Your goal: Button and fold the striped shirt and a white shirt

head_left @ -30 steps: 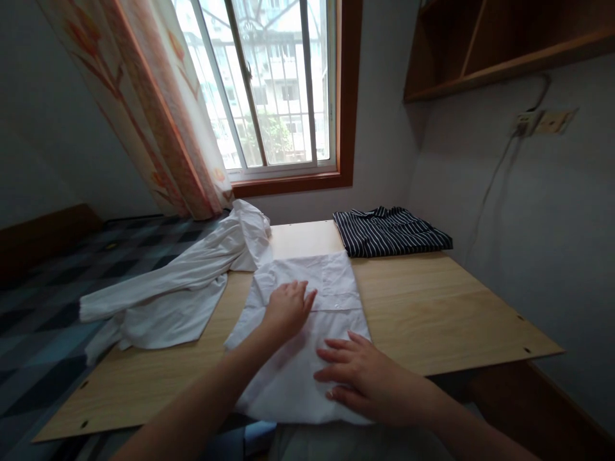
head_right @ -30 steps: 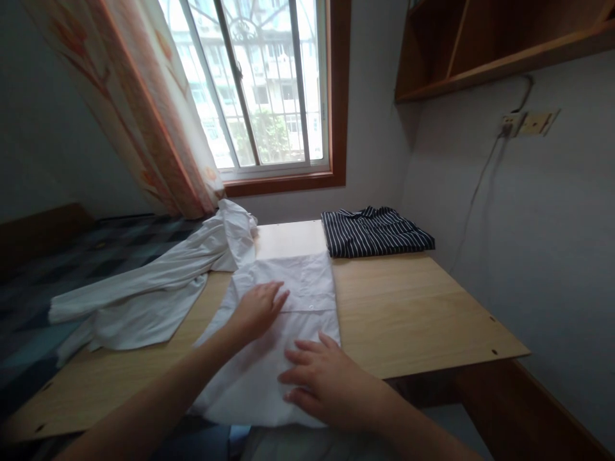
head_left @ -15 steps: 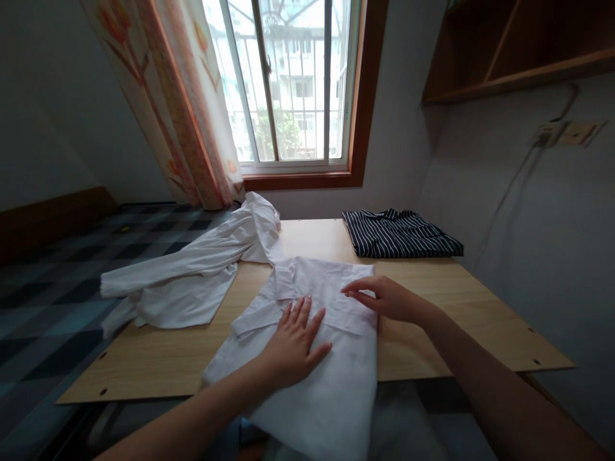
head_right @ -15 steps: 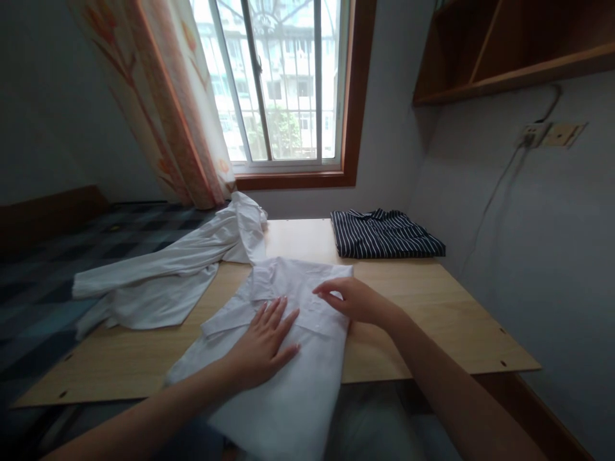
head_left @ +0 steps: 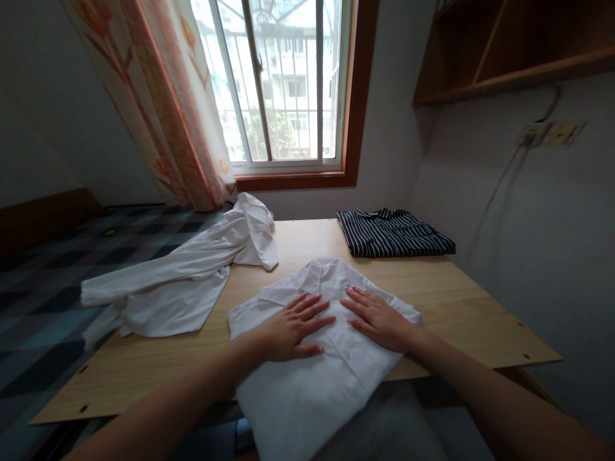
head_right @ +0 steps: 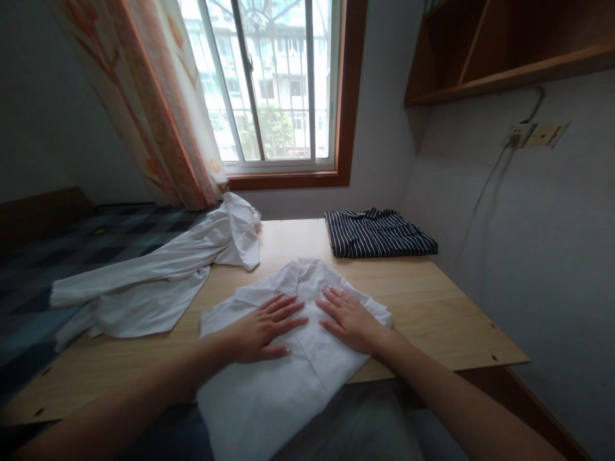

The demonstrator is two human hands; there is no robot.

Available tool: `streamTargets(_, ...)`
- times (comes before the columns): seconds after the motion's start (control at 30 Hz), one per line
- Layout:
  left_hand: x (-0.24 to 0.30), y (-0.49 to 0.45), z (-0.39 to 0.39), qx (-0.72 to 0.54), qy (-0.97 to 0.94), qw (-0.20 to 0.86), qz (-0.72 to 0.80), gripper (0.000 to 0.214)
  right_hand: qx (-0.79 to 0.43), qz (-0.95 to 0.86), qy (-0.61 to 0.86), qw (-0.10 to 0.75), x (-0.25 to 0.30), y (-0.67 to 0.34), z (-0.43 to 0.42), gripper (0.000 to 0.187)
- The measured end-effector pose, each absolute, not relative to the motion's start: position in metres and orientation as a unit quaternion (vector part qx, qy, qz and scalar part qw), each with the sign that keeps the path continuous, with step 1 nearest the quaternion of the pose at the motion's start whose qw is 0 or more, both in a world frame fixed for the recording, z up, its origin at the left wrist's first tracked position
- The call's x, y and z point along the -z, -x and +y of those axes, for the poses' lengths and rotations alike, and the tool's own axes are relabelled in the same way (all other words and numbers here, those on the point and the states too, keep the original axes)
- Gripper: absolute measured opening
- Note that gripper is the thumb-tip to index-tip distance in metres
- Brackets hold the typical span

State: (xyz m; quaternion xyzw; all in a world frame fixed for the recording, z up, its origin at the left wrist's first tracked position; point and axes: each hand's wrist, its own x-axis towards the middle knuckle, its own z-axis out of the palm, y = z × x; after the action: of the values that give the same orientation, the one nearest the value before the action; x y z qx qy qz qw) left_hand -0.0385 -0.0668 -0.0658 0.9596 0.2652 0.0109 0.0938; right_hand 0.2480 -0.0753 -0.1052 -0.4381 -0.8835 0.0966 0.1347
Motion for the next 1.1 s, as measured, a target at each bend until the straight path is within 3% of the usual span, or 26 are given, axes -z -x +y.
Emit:
streamTargets(0.27, 0.06, 0.02, -0.045, -0.034, -0.968, 0.037, 0.246, 0.048, -0.031, -0.79, 0.599, 0.129, 0.116, -0.249, -0.127, 0.057)
streamTargets(0.53, 0.059, -0.009, -0.053, -0.065, -0.947, 0.039, 0.311, 0.027, -0.054, -0.857, 0.497, 0.128, 0.064, -0.261, -0.051, 0.027)
streamTargets(0.73, 0.03, -0.035, -0.032, 0.015, -0.937, 0.055, 0.345, 0.017, -0.014, -0.87, 0.454, 0.192, 0.092, -0.259, -0.018, 0.03)
streamTargets(0.9, 0.03, -0.073, 0.016, -0.093, -0.86, -0.024, 0.501, 0.026, 0.01, -0.838, 0.468, 0.28, 0.113, -0.262, -0.023, 0.031)
streamTargets(1.1, 0.074, -0.094, 0.047, -0.159, -0.817, 0.025, 0.554, 0.044, 0.006, -0.809, 0.495, 0.316, 0.113, -0.263, -0.018, 0.029)
